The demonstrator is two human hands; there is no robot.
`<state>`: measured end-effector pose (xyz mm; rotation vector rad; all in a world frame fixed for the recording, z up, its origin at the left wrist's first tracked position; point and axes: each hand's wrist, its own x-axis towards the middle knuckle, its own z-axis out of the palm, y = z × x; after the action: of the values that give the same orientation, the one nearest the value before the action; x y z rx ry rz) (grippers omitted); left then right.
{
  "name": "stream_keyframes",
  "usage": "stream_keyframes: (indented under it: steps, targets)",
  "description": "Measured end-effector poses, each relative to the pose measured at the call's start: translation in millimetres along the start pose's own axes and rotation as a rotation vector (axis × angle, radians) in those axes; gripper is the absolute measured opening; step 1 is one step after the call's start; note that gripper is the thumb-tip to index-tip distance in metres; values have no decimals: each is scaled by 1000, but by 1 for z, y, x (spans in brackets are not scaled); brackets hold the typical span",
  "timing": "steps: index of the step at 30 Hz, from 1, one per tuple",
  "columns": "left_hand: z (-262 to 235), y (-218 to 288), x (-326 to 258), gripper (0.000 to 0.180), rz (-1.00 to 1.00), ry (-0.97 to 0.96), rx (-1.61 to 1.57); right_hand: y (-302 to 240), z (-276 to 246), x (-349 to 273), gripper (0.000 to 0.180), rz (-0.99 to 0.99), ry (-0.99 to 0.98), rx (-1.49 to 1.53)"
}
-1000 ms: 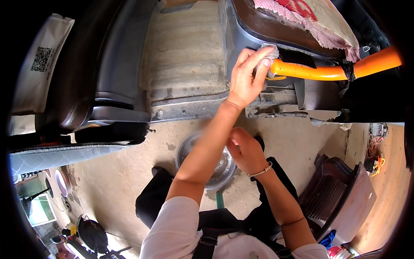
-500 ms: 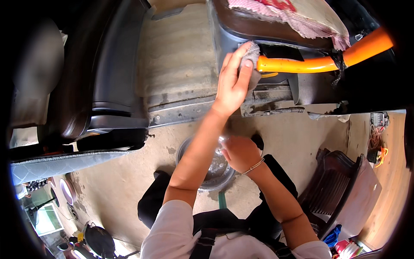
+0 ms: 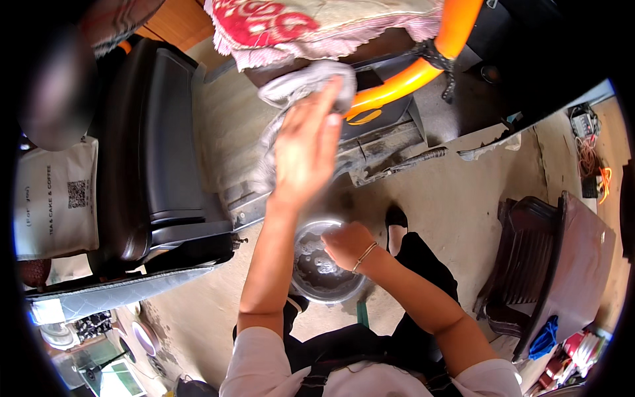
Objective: The person wipes the interior and exterior surfaces of a motorized rickshaw using a cloth and a basin of water.
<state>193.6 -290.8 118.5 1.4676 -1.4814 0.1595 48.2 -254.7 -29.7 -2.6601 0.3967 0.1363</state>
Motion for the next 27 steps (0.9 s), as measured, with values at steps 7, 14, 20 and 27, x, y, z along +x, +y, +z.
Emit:
stream_keyframes:
  steps: [7, 14, 20, 27]
  targets:
    - [33, -2, 32, 40, 180, -158, 259, -14, 3, 2, 10, -90, 211, 73]
    - [63, -6, 53, 42, 262, -182, 341, -35, 4, 8, 10, -70, 64, 77]
    - [82, -37, 33, 37, 178, -143, 405, -31, -7, 9, 14, -39, -214, 65]
    - [20, -35, -15, 28, -234, -70, 522, 8, -28, -12, 11, 9, 95, 5]
